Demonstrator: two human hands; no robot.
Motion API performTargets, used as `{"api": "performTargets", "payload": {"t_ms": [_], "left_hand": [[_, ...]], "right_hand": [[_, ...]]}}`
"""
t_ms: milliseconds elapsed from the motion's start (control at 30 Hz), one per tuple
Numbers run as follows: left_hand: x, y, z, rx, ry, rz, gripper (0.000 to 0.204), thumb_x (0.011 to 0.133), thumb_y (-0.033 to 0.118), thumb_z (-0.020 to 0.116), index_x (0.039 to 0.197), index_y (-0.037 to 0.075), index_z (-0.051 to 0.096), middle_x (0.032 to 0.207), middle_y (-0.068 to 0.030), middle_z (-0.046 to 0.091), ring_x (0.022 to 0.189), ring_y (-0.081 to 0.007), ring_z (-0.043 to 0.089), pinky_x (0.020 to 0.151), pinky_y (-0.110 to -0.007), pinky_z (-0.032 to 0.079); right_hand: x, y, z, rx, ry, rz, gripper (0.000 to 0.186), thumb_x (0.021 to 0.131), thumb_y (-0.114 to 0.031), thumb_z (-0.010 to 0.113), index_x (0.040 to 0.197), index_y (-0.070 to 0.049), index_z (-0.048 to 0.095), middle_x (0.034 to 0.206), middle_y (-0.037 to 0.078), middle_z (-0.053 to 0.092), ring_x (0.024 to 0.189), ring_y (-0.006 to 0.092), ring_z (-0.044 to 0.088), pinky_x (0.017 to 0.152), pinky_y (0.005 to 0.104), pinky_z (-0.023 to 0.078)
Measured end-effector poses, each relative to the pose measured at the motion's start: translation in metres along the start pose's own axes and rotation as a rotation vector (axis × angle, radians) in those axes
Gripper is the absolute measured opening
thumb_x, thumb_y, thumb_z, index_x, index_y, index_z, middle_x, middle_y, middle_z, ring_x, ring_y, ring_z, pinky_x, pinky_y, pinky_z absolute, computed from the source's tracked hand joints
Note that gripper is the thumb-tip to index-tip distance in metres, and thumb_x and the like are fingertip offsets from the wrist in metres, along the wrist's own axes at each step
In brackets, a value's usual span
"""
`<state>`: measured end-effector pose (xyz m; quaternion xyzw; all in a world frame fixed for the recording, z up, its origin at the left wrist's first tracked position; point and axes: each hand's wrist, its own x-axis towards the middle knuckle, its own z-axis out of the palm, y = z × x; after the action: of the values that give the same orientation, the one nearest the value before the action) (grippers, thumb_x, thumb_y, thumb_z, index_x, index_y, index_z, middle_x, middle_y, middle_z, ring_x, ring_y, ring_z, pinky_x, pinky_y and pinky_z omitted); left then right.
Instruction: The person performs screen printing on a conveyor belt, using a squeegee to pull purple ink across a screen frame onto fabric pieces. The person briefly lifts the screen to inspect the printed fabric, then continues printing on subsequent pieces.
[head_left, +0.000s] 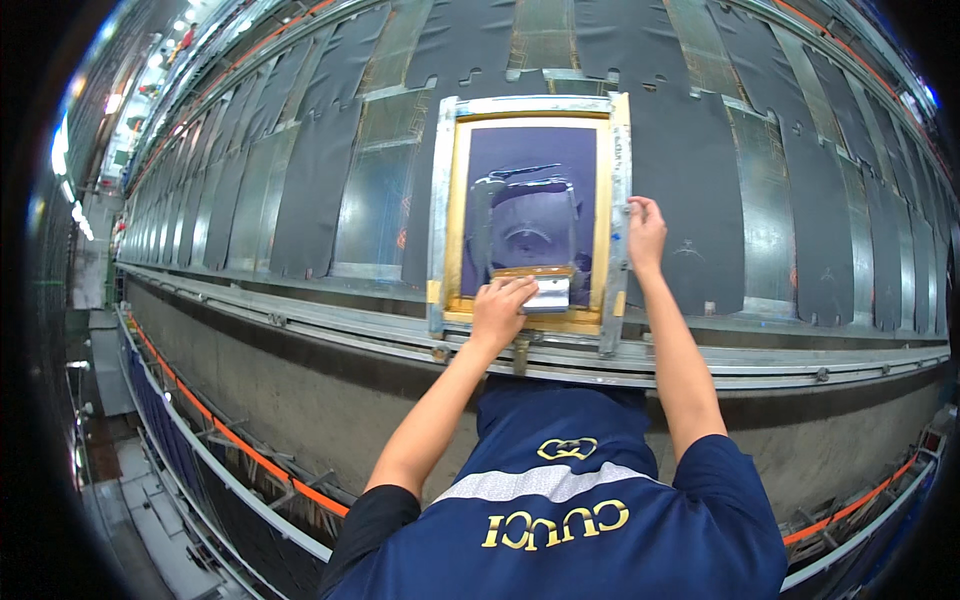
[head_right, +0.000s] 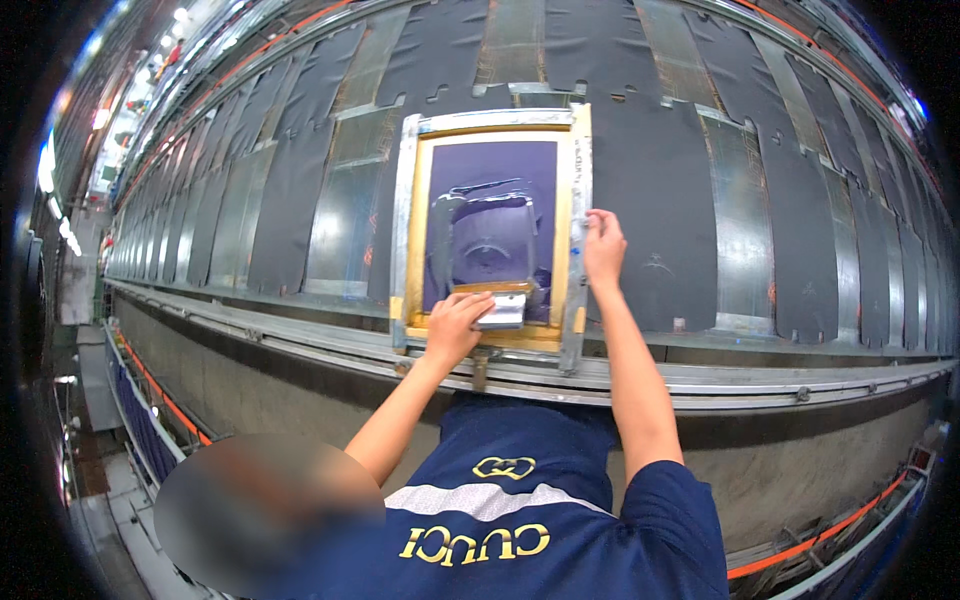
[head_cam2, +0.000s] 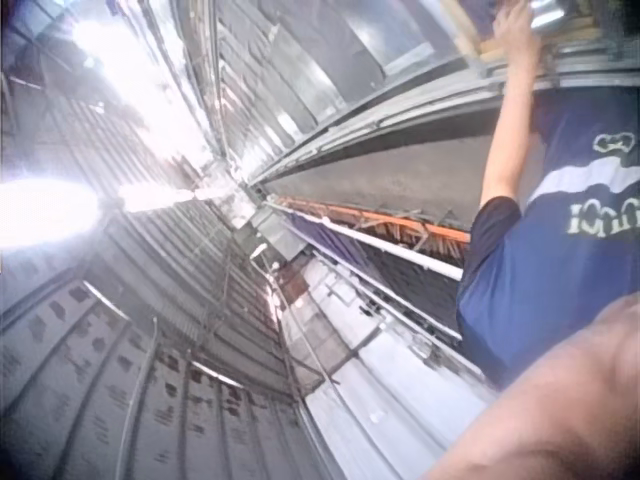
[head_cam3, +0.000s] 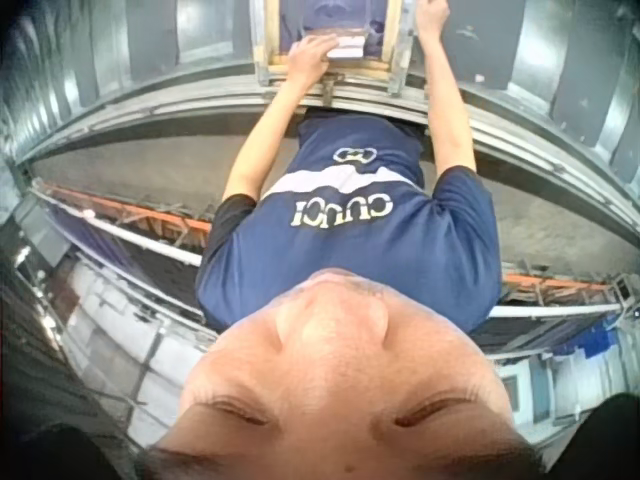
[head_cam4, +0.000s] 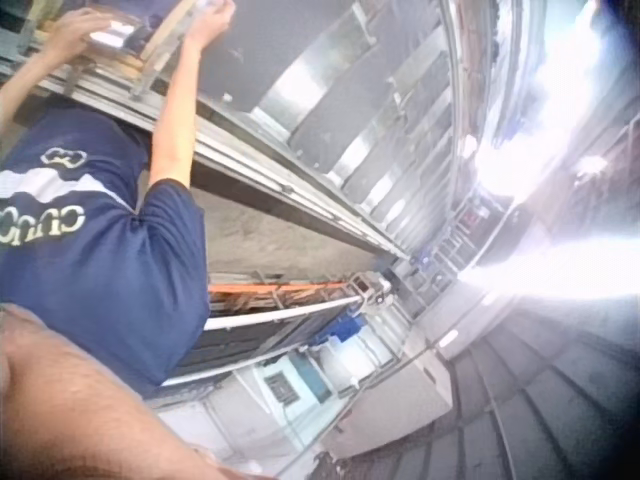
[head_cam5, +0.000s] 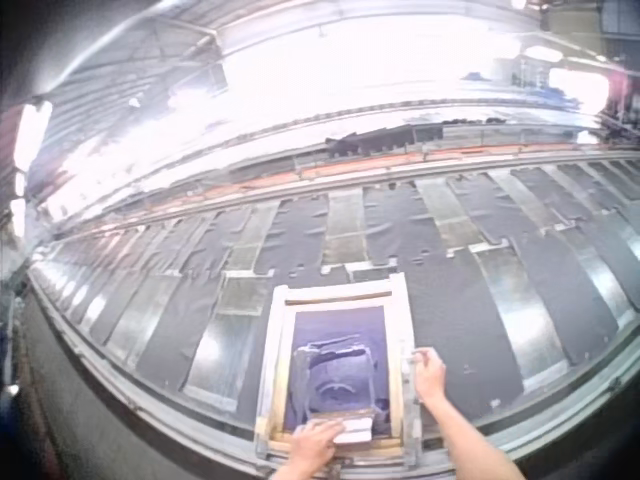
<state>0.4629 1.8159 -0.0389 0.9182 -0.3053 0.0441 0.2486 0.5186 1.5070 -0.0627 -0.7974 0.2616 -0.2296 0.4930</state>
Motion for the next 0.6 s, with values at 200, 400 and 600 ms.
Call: {"api": "performTargets", "payload": {"t_ms": [200, 400, 600], "left_hand": [[-0.042, -0.108, -0.048, 0.026, -0.011, -0.041, 0.054, 0.068, 0.0, 0.072, 0.119, 0.02, 0.076, 0.129, 0.0059, 0.073, 0.113, -0.0217, 0.066, 0.086, -0.039, 0.05], [-0.082, -0.132, -0.054, 0.027, 0.044, 0.003, 0.056, 0.068, 0.001, 0.075, 0.12, 0.022, 0.076, 0.128, 0.0069, 0.073, 0.112, -0.022, 0.066, 0.086, -0.039, 0.05], [-0.061, -0.143, -0.046, 0.104, -0.003, 0.026, 0.051, 0.071, -0.001, 0.072, 0.114, 0.025, 0.078, 0.121, 0.0052, 0.076, 0.109, -0.0208, 0.069, 0.084, -0.039, 0.051]], "right_hand": [[-0.047, -0.037, 0.102, -0.058, -0.074, 0.155, 0.02, 0.104, -0.022, 0.058, 0.109, -0.008, 0.071, 0.082, 0.015, 0.07, 0.074, 0.026, 0.067, 0.074, 0.0405, 0.051], [-0.052, -0.031, 0.127, -0.109, -0.027, 0.139, 0.02, 0.103, -0.024, 0.059, 0.109, -0.009, 0.071, 0.077, 0.016, 0.07, 0.073, 0.0296, 0.068, 0.072, 0.043, 0.051], [-0.049, -0.021, 0.132, -0.124, 0.006, 0.121, 0.021, 0.104, -0.024, 0.058, 0.109, -0.009, 0.071, 0.079, 0.016, 0.07, 0.073, 0.0309, 0.068, 0.073, 0.0437, 0.051]]}}
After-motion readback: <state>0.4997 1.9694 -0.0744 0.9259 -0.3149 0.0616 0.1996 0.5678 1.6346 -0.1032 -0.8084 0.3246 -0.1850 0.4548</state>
